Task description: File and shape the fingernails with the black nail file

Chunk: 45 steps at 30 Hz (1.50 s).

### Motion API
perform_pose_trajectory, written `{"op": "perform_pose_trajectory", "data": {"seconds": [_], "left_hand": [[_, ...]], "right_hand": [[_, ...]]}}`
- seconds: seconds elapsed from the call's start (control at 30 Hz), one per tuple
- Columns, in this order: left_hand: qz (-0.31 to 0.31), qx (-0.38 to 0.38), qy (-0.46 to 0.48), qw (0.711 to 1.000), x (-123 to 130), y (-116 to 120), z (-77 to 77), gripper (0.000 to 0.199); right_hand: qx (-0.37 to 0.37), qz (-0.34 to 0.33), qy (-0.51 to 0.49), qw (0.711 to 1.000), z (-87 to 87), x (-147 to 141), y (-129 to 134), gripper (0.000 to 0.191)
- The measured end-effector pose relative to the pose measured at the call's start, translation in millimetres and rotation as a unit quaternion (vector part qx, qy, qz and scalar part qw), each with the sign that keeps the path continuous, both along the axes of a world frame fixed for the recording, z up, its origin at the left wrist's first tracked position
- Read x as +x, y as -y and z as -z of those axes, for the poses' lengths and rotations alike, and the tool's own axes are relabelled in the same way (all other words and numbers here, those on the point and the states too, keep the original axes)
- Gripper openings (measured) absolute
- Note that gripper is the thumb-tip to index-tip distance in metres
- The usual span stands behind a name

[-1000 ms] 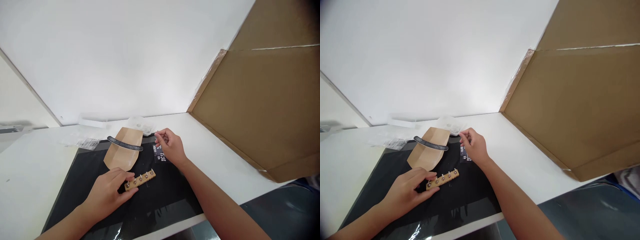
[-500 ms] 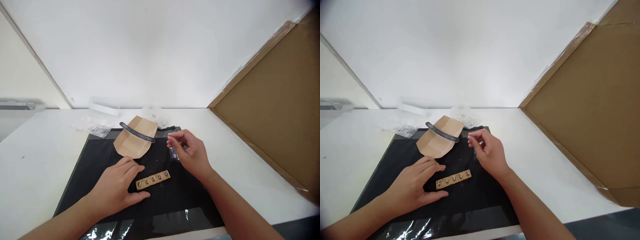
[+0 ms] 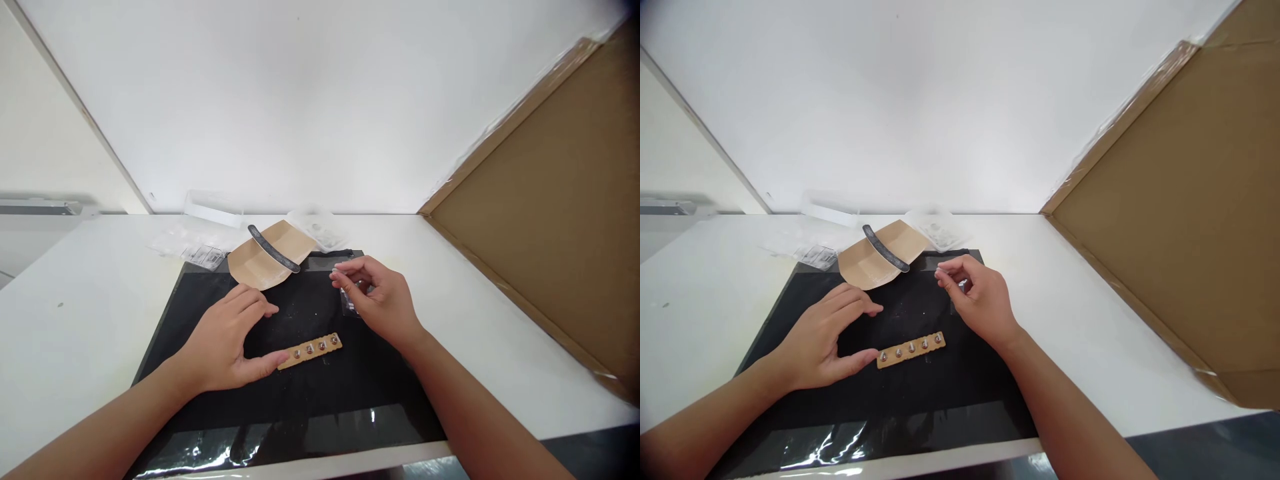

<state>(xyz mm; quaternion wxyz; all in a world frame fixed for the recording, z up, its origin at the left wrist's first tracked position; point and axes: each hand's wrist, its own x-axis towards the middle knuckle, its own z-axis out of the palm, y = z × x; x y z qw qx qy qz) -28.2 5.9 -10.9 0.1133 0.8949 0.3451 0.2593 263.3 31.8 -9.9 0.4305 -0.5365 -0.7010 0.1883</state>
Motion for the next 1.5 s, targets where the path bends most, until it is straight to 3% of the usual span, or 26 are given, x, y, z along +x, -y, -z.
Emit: {"op": "perform_pose_trajectory", "data": {"seconds": [0.2,0.4,0.63,1.0,1.5], "left_hand": [[0.095,-0.012,-0.003,0.995,4.9,4.5,-3.9,0.050],[0.122,-0.027,-0.008,0.992,4.1,3.1,-1.4,0.046],[0.153,-0.054,0.018,0.987,3.9,-0.1,1.2,0.031],[0.152,-0.099,0.054,0.982,4.3,-1.0,5.0,0.014],[0.115,-0.146,0.053,0.981,3.8,0.4,7.1,0.008]], "right_hand": [[-0.004,0.003,-0.047,0.999,1.6,-1.2,-1.0,0.026],[-0.006,0.001,-0.059,0.998,3.1,-1.6,-1.5,0.025],[-0.004,-0.010,-0.007,1.000,3.0,-0.8,-2.4,0.024],[0.004,-0.010,0.017,1.000,3.0,-0.3,-1.2,0.022],[0.004,-0.016,0.041,0.999,5.0,-1.3,-0.8,0.022]]}}
